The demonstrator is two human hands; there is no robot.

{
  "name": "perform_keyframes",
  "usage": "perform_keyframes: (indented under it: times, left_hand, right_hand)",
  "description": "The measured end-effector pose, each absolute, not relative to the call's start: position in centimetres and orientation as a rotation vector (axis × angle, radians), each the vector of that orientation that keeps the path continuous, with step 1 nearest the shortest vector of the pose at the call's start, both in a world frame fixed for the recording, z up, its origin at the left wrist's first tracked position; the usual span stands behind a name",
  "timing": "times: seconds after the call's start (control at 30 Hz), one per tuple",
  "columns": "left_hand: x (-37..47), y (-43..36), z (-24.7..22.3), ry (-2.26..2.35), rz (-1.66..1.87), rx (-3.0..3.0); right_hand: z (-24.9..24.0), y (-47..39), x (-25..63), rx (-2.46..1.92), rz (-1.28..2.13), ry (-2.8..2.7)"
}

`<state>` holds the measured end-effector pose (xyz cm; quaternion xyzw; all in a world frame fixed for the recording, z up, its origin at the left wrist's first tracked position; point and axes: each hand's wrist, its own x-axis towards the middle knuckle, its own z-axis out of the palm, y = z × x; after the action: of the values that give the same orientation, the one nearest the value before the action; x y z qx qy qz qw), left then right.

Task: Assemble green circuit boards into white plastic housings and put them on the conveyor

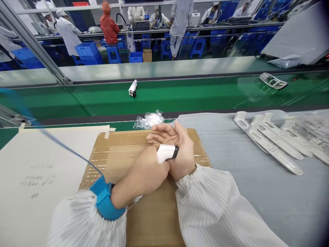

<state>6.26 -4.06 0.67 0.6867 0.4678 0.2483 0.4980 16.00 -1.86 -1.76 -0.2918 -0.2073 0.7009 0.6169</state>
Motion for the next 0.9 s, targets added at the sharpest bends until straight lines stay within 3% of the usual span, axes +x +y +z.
perform_keyframes:
  times: [0.9]
  left_hand:
    - [6.34,-4.66,0.78,1.287,0.588,1.649]
  right_hand:
    - [-1.47,-2.28,15.88,-0.652,1.558,-0.582]
